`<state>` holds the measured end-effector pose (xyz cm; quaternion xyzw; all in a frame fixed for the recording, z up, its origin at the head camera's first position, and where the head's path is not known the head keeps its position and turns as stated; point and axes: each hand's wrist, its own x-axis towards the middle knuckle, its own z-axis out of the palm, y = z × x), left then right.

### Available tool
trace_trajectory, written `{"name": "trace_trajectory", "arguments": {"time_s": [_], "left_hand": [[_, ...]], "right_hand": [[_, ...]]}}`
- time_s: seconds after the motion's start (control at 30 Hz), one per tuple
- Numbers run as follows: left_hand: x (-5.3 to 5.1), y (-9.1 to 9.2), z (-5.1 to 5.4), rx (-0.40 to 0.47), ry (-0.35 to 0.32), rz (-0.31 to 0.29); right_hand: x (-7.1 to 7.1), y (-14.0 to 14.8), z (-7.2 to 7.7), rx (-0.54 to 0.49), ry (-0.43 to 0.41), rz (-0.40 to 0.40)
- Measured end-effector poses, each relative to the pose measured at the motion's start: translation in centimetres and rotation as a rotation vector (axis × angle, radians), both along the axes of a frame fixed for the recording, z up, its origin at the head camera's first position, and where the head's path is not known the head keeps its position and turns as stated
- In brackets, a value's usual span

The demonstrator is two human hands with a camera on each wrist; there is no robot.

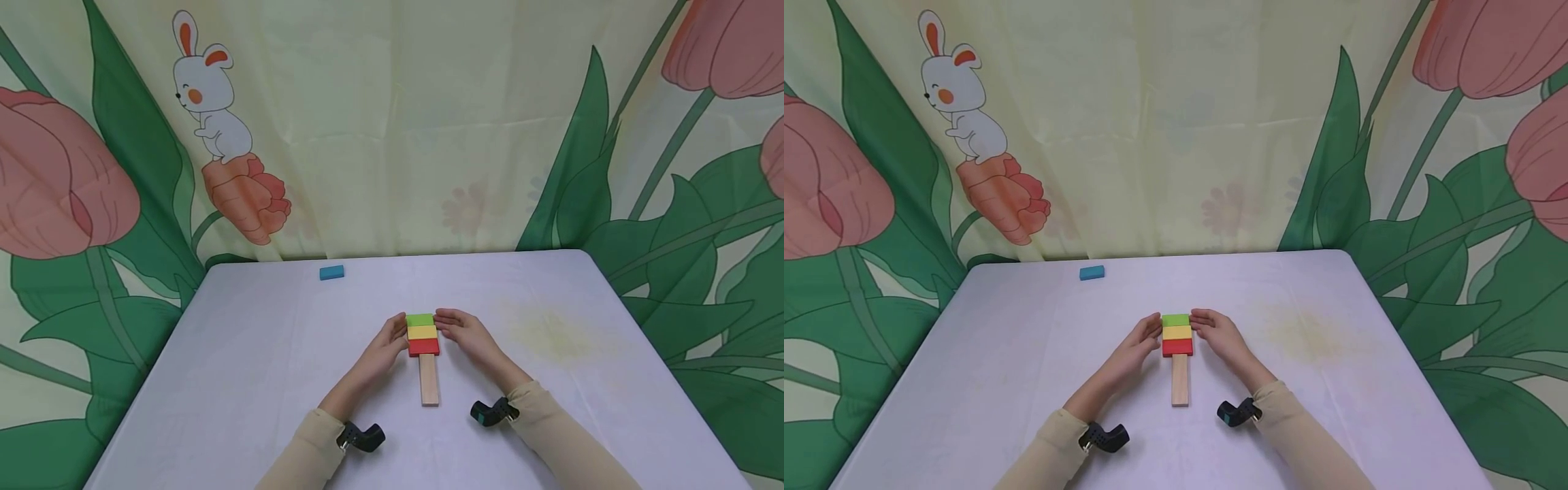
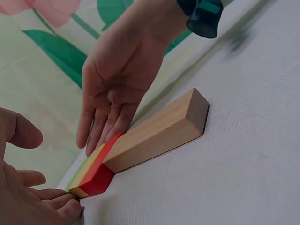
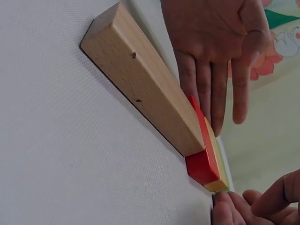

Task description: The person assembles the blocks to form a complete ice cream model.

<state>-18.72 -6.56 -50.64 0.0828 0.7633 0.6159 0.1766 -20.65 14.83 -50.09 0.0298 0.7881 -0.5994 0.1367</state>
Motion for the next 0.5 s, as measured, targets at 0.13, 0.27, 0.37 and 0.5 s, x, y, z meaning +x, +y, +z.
{"name": "trace_trajectory", "arguments": {"time_s": [0.13,0.27,0.37,0.5], "left_hand": [[0.0,-0.2,-0.1,-0.009,-0.004,0.000],[0.1,-0.6,-0.2,-0.023,0.003,-0.006],[0.0,-1.1,-0.2,-0.036,0.015,-0.003],[-0.4,-1.8,-0.2,-0.062,0.027,0.001]], "right_hand": [[0.5,0.4,-0.1,0.087,0.060,-0.014],[1.6,0.8,-0.1,0.186,0.120,-0.005],[2.3,0.8,-0.1,0.262,0.128,0.037],[2.8,0.6,0.0,0.317,0.124,0.085]]}}
